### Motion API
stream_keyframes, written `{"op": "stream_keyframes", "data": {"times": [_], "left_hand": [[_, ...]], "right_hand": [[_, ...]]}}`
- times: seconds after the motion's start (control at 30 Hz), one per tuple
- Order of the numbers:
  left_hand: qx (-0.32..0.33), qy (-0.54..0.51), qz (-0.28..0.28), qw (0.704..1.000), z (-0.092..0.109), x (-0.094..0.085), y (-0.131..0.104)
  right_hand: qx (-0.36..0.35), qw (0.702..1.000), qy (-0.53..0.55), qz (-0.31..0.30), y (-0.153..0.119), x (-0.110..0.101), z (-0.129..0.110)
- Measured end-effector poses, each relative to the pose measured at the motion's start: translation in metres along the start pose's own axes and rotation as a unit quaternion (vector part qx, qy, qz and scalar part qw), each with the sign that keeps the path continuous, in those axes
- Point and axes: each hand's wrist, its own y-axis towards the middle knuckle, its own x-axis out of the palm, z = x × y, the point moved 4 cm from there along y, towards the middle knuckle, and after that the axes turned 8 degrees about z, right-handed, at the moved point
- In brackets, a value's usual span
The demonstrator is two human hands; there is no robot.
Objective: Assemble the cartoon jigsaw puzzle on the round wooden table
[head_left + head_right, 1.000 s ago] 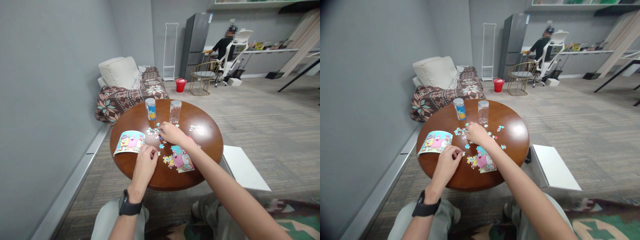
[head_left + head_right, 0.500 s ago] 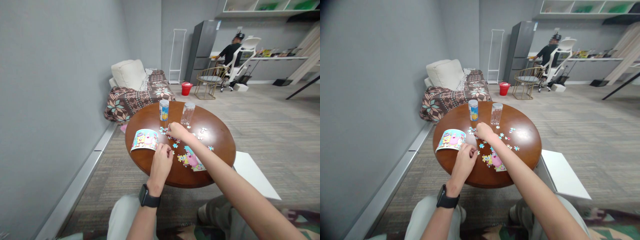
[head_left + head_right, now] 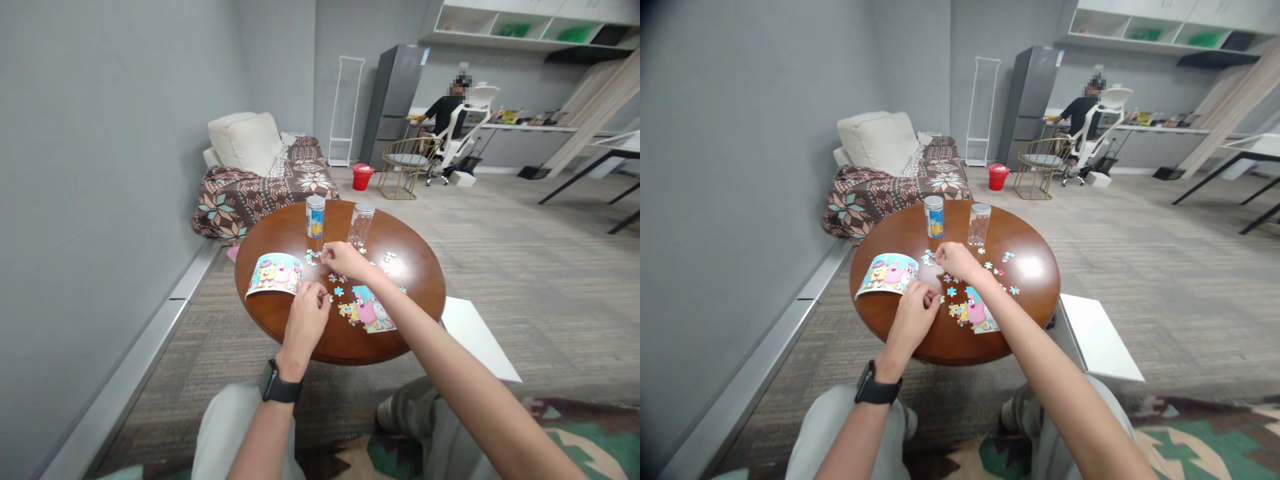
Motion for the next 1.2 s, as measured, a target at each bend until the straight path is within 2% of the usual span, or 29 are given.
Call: {"op": "stream_keyframes", "data": {"times": [0.07, 0.17, 0.27, 0.37, 0.5, 0.7, 0.93, 1.2], "left_hand": [[0.006, -0.002, 0.000, 1.000, 0.002, -0.002, 0.000], [0.016, 0.001, -0.018, 1.000, 0.007, -0.004, -0.001], [0.026, 0.004, -0.044, 0.999, 0.011, -0.005, -0.004], [0.044, 0.000, -0.067, 0.997, 0.017, -0.004, -0.006], [0.063, 0.006, -0.082, 0.995, 0.022, -0.003, -0.006], [0.063, 0.015, -0.084, 0.994, 0.023, -0.002, -0.005], [0.068, 0.011, -0.084, 0.994, 0.022, -0.002, -0.005], [0.066, -0.021, -0.102, 0.992, 0.023, -0.004, -0.005]], "right_hand": [[0.007, 0.997, 0.070, 0.028, -0.024, -0.014, 0.009], [0.034, 0.989, 0.142, 0.031, -0.068, -0.027, 0.028], [0.052, 0.981, 0.183, 0.025, -0.105, -0.029, 0.044], [0.029, 0.976, 0.215, 0.025, -0.125, -0.025, 0.050], [-0.017, 0.977, 0.212, 0.017, -0.133, -0.022, 0.047], [-0.037, 0.979, 0.201, -0.004, -0.135, -0.022, 0.047], [-0.106, 0.979, 0.172, -0.001, -0.136, -0.022, 0.044], [-0.089, 0.981, 0.171, 0.002, -0.135, -0.025, 0.043]]}}
